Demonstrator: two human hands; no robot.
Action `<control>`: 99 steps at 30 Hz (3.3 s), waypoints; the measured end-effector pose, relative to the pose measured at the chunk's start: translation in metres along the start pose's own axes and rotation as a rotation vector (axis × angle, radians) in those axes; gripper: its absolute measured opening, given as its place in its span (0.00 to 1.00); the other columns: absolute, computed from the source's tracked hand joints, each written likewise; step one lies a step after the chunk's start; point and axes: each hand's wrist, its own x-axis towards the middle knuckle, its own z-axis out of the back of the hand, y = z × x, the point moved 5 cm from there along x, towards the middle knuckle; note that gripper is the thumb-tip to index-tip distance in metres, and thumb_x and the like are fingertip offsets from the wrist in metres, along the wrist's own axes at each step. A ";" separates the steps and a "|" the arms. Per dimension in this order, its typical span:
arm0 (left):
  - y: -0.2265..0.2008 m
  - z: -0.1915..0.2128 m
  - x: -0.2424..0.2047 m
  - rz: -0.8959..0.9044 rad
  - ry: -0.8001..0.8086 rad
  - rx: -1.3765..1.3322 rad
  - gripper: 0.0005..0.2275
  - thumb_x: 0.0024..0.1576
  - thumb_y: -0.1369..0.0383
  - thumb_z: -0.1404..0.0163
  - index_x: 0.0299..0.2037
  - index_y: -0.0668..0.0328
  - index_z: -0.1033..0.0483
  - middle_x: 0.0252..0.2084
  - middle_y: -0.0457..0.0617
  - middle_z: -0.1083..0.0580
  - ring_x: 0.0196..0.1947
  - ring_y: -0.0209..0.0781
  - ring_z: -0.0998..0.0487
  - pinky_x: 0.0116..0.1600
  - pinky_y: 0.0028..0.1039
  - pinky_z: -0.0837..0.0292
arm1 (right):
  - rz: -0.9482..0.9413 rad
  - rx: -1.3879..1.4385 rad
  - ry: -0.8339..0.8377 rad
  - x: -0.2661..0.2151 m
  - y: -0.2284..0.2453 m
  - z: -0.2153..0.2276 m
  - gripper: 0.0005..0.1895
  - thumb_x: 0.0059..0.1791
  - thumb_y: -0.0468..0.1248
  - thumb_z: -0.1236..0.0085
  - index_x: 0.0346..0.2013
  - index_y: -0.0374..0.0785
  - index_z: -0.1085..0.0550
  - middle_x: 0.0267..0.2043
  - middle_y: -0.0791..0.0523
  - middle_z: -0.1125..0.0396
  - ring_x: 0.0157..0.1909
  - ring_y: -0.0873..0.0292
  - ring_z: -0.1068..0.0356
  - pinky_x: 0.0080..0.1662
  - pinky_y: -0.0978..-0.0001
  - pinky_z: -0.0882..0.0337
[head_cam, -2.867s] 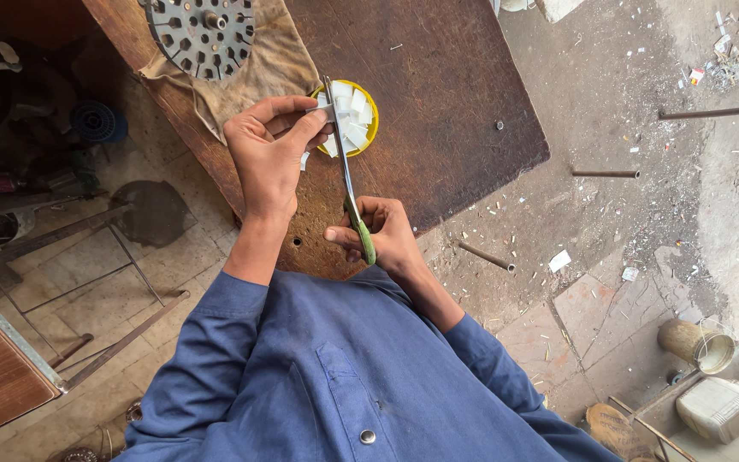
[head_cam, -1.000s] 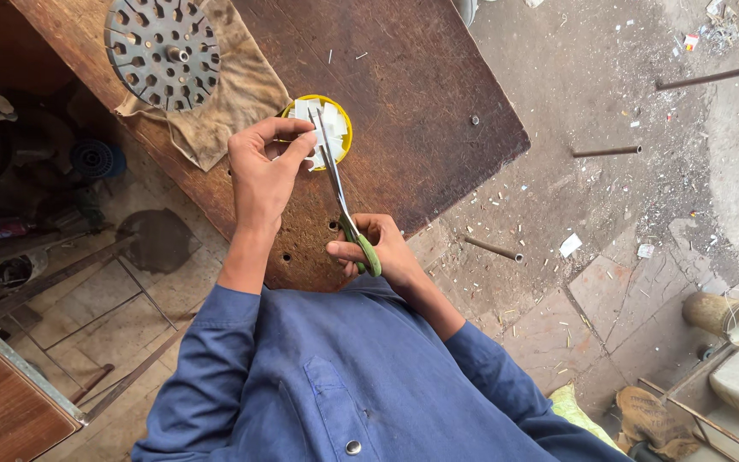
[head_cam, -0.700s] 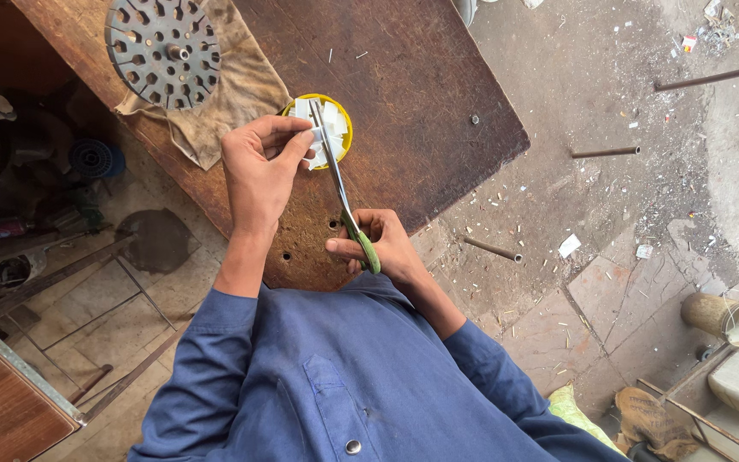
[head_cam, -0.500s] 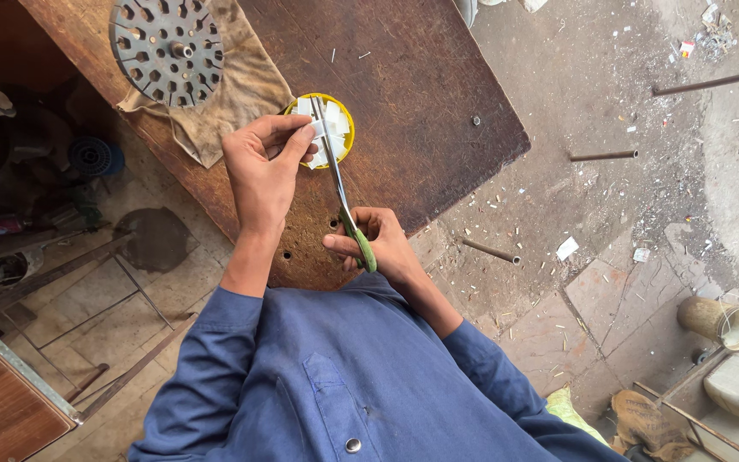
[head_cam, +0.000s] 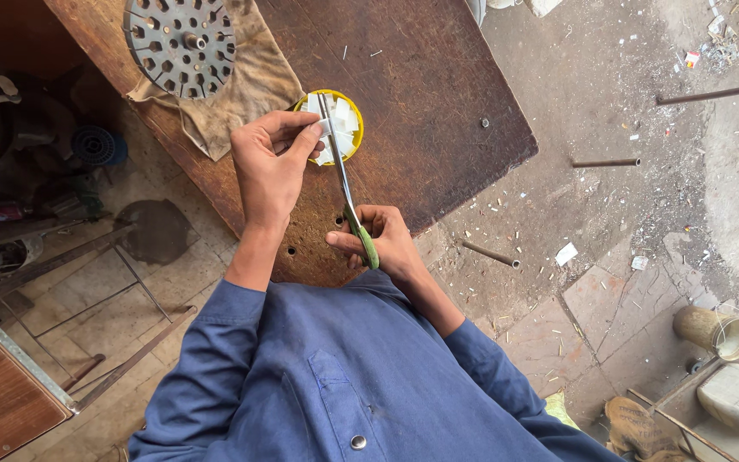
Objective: The person cuts small white plastic pieces with scissors and inserts them into the slots of a circular metal motor stator. The person then retrieves a small metal pin from a drawer and continues inserting the plastic pieces into the stator.
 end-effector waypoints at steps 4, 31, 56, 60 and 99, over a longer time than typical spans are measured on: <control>0.000 -0.002 0.000 0.002 -0.004 0.032 0.05 0.59 0.79 0.42 0.43 0.73 0.18 0.36 0.51 0.18 0.32 0.30 0.17 0.38 0.19 0.20 | -0.015 0.022 -0.010 0.000 0.001 0.000 0.17 0.42 0.43 0.27 0.32 0.34 0.23 0.24 0.58 0.28 0.21 0.67 0.30 0.25 0.77 0.30; 0.018 0.004 0.002 0.078 0.026 -0.101 0.05 0.58 0.81 0.42 0.42 0.73 0.18 0.34 0.50 0.19 0.30 0.30 0.19 0.36 0.19 0.22 | 0.005 0.043 -0.003 0.009 -0.008 0.001 0.18 0.41 0.43 0.25 0.29 0.34 0.24 0.21 0.59 0.30 0.21 0.68 0.30 0.25 0.78 0.30; 0.016 0.025 0.001 -0.176 -0.119 0.689 0.14 0.53 0.73 0.34 0.50 0.64 0.18 0.49 0.53 0.25 0.34 0.41 0.21 0.36 0.27 0.25 | 0.008 0.080 -0.161 0.007 -0.008 0.030 0.14 0.44 0.41 0.28 0.28 0.37 0.26 0.21 0.61 0.31 0.20 0.69 0.31 0.25 0.79 0.32; 0.016 0.002 0.023 -0.427 -0.086 0.881 0.17 0.49 0.69 0.30 0.46 0.67 0.18 0.46 0.53 0.26 0.43 0.46 0.22 0.43 0.36 0.24 | -0.014 0.092 -0.188 0.001 -0.009 0.037 0.13 0.44 0.40 0.28 0.28 0.38 0.26 0.20 0.61 0.31 0.20 0.68 0.31 0.25 0.78 0.32; -0.026 0.014 0.004 -0.010 0.122 0.082 0.05 0.60 0.79 0.40 0.44 0.74 0.19 0.37 0.54 0.18 0.35 0.34 0.16 0.42 0.21 0.18 | 0.005 0.070 0.124 0.000 0.014 -0.003 0.17 0.42 0.42 0.26 0.31 0.35 0.26 0.26 0.58 0.28 0.22 0.69 0.30 0.26 0.79 0.30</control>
